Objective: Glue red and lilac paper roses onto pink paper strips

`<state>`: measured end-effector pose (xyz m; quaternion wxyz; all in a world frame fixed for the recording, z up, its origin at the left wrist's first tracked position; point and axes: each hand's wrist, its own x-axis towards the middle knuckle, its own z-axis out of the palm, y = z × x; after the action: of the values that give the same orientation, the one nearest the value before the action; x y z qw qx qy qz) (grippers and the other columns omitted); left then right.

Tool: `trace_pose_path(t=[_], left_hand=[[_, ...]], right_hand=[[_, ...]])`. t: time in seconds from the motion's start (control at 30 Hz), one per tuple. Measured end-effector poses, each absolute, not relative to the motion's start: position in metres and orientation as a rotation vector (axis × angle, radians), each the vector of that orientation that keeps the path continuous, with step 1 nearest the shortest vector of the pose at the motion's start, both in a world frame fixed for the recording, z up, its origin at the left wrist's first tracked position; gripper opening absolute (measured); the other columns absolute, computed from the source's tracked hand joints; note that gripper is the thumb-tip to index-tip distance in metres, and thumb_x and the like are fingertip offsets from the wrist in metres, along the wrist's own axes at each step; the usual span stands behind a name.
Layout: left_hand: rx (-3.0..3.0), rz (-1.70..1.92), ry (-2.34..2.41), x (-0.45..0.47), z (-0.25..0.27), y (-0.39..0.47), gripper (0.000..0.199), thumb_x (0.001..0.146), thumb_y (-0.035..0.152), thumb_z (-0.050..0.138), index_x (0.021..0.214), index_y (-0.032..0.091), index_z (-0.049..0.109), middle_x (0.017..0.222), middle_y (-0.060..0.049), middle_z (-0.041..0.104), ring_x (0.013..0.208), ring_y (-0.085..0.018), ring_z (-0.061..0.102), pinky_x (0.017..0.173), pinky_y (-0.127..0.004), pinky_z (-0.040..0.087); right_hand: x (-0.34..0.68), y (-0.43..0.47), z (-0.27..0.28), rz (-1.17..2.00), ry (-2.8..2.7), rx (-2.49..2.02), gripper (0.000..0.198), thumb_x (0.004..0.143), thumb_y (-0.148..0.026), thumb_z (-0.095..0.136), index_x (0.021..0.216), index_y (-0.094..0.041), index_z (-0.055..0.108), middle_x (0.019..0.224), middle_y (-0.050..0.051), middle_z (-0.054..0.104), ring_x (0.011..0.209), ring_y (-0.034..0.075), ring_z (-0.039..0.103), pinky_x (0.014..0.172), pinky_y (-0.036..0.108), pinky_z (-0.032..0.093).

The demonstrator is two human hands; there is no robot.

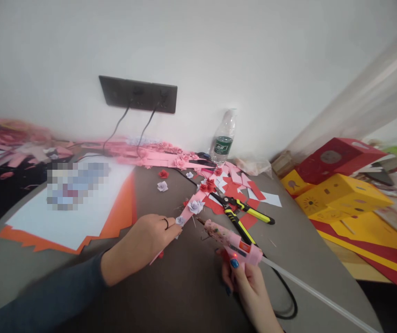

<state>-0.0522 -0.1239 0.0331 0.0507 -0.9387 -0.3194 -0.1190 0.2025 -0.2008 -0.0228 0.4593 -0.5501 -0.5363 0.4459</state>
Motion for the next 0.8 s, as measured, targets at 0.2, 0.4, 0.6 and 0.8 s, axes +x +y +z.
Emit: trace_pose_path(t=[0.2,0.4,0.6,0.8], left_hand=[[-2.891,-0.413,-0.973,-0.054,0.031,-0.127,0.023,0.093,0.001,0.047,0.092,0.018,0.061,0.075,-0.001,0.061,0.062,-0.017,0.058,0.057,-0.029,0.041],[-2.944,-0.678,-1.180,-0.062,0.028,-0.127,0.012,0.101,0.018,0.050,0.100,0.020,0.062,0.080,0.000,0.067,0.066,-0.014,0.062,0.061,-0.025,0.042],[-3.011,-0.746,-1.477,-0.075,0.032,-0.131,0.007,0.099,0.026,0.055,0.095,0.022,0.058,0.074,0.005,0.063,0.058,-0.011,0.057,0.056,-0.022,0.037],[-3.019,-0.701,-1.788,-0.086,0.035,-0.134,0.011,0.091,0.028,0.058,0.083,0.023,0.054,0.058,0.010,0.039,0.048,-0.010,0.041,0.050,-0.021,0.029]], right_hand=[[0.203,-0.200,-0.018,1.099,-1.357,-1.332,0.068,0.091,-0.078,0.041,0.084,-0.016,0.067,0.043,-0.004,0.045,0.039,0.012,0.036,0.042,0.025,0.030],[0.209,-0.201,-0.022,1.069,-1.300,-1.299,0.063,0.091,-0.076,0.045,0.082,-0.016,0.065,0.041,-0.004,0.045,0.037,0.011,0.037,0.042,0.024,0.029],[0.231,-0.199,-0.005,0.987,-1.286,-1.264,0.057,0.093,-0.072,0.048,0.071,-0.020,0.058,0.042,-0.002,0.048,0.036,0.011,0.038,0.041,0.024,0.029],[0.289,-0.178,0.025,0.677,-1.427,-1.372,0.065,0.091,-0.074,0.049,0.050,-0.023,0.045,0.043,0.002,0.049,0.038,0.012,0.040,0.039,0.026,0.029]])
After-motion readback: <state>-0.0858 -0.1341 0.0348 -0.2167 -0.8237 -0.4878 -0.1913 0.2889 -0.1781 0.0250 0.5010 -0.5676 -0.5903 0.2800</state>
